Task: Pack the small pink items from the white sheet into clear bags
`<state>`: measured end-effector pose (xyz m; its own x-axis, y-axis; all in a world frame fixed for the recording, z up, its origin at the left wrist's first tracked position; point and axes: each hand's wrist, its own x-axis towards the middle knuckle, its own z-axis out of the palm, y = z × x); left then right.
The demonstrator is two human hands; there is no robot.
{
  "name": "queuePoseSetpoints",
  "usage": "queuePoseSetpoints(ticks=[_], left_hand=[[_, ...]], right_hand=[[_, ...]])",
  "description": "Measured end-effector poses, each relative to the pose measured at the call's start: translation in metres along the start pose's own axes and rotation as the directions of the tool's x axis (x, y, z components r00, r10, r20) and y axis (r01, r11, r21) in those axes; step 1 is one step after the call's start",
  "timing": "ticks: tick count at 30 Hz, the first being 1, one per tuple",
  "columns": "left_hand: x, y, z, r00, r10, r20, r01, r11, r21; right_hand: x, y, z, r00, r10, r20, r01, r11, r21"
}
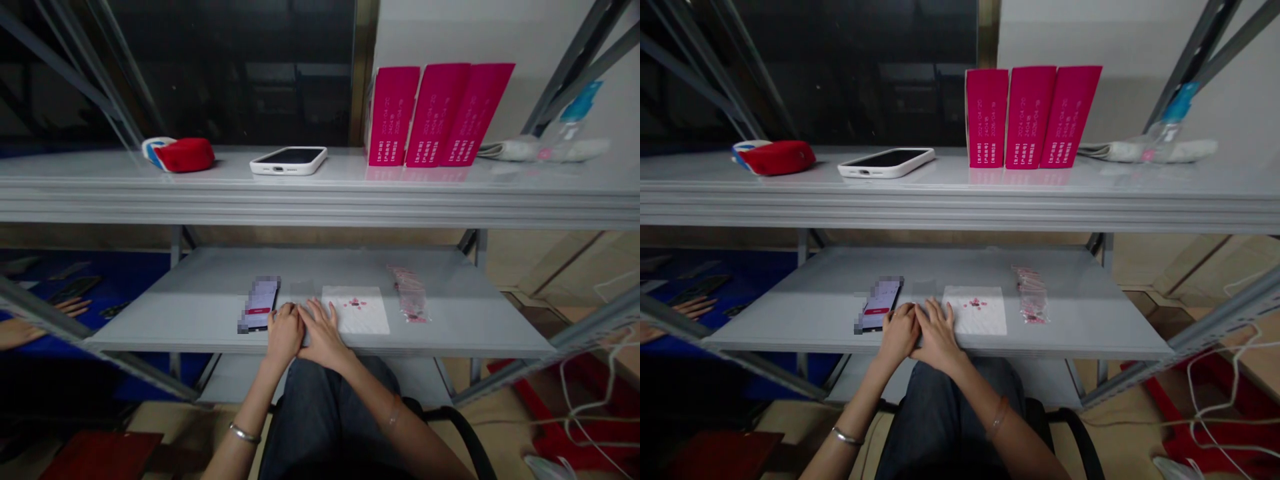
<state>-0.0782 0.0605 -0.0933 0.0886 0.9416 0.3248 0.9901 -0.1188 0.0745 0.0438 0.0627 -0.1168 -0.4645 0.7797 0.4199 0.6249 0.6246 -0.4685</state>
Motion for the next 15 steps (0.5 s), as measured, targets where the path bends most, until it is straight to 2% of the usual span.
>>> queuePoseSetpoints(ticks=[4, 5, 7, 9, 13, 14, 15], left_hand=[[0.008, 0.000, -0.005, 0.998, -0.059, -0.032, 0.059, 0.998, -0.012], [0.009, -0.001, -0.005, 0.997, -0.071, -0.035, 0.070, 0.997, -0.011], [0.012, -0.002, -0.005, 0.996, -0.080, -0.035, 0.080, 0.997, -0.009], [0.015, -0.004, -0.004, 0.996, -0.082, -0.032, 0.082, 0.997, -0.007], [0.017, -0.005, -0.001, 0.994, -0.083, -0.068, 0.083, 0.997, -0.008], [0.017, -0.005, 0.000, 0.993, -0.078, -0.088, 0.077, 0.997, -0.015], [0.017, -0.003, 0.000, 0.992, -0.068, -0.110, 0.065, 0.997, -0.028]], right_hand=[[-0.007, 0.011, -0.017, 0.983, 0.083, -0.165, -0.081, 0.997, 0.014], [-0.009, 0.018, -0.025, 0.964, 0.137, -0.228, -0.136, 0.991, 0.020], [-0.015, 0.039, -0.043, 0.893, 0.263, -0.364, -0.272, 0.962, 0.027], [-0.026, 0.065, -0.065, 0.781, 0.408, -0.474, -0.453, 0.891, 0.020], [-0.056, 0.114, -0.099, 0.479, 0.634, -0.608, -0.794, 0.608, 0.008], [-0.064, 0.123, -0.103, 0.422, 0.661, -0.620, -0.840, 0.543, 0.008], [-0.071, 0.129, -0.105, 0.393, 0.680, -0.619, -0.864, 0.503, 0.005]])
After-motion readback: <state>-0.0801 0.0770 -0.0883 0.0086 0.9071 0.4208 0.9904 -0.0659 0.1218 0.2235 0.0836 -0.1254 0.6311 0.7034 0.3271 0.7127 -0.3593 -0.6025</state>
